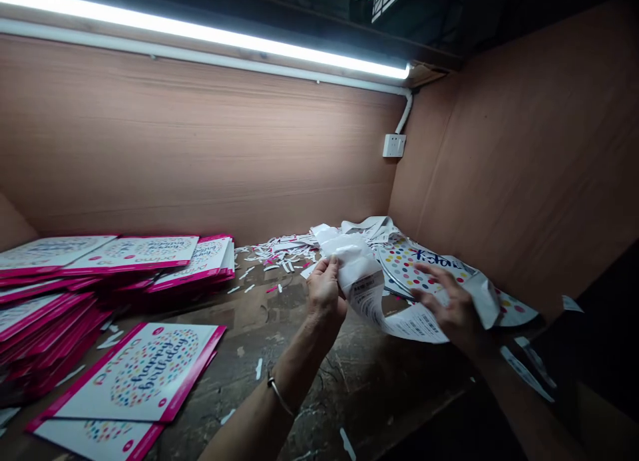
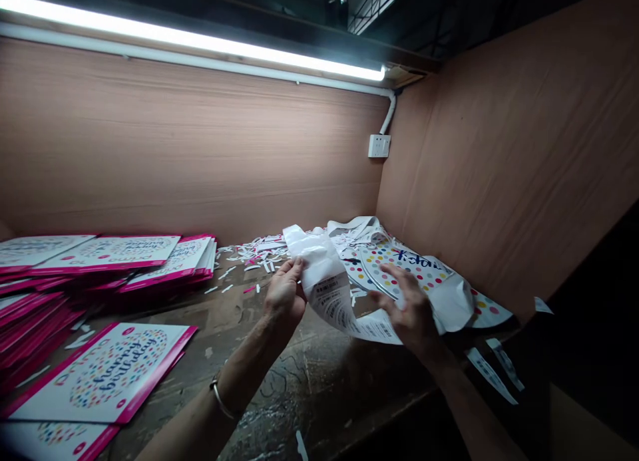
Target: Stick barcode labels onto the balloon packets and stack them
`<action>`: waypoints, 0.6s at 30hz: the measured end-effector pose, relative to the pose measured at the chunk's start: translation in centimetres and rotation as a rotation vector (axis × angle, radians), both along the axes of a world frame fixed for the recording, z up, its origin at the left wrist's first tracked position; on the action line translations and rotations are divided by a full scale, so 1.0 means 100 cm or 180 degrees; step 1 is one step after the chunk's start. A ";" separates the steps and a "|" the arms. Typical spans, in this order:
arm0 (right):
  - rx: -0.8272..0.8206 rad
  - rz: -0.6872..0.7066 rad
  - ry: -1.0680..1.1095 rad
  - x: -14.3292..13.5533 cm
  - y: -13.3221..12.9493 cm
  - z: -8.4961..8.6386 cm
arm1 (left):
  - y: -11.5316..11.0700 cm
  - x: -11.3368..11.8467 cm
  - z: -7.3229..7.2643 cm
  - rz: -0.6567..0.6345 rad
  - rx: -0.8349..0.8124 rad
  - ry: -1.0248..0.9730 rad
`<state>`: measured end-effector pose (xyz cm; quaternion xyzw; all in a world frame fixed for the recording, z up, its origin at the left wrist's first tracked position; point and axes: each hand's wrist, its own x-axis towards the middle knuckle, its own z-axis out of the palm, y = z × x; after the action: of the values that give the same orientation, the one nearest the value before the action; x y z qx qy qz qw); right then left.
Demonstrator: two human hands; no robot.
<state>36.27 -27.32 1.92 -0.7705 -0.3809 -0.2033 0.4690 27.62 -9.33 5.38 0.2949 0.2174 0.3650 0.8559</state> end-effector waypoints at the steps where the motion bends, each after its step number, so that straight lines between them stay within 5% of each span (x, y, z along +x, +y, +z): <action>1: -0.0070 0.0418 0.0348 -0.002 0.020 0.005 | -0.001 -0.001 0.002 0.0000 0.0040 -0.0015; 5: 0.0449 0.1448 0.1814 -0.015 0.074 0.007 | -0.001 -0.011 0.007 -0.0030 0.0264 -0.0163; 9: 0.0812 0.1293 0.2043 -0.025 0.091 0.001 | 0.001 -0.021 0.002 -0.0187 0.0450 -0.0041; 12: 0.0564 0.0881 0.1190 -0.028 0.091 -0.002 | 0.005 -0.021 -0.002 -0.0056 0.0381 0.0135; 15: 0.0461 0.0332 -0.0493 -0.030 0.085 0.004 | 0.007 -0.020 0.000 -0.0063 0.0381 0.0154; 18: 0.0250 0.0395 -0.1717 -0.030 0.079 0.018 | 0.005 -0.021 0.006 -0.0202 0.0439 0.0187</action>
<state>33.29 -19.41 3.76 -0.6449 -0.5303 -0.3866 0.3917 25.51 -8.84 5.94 0.3704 0.2073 0.3431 0.8379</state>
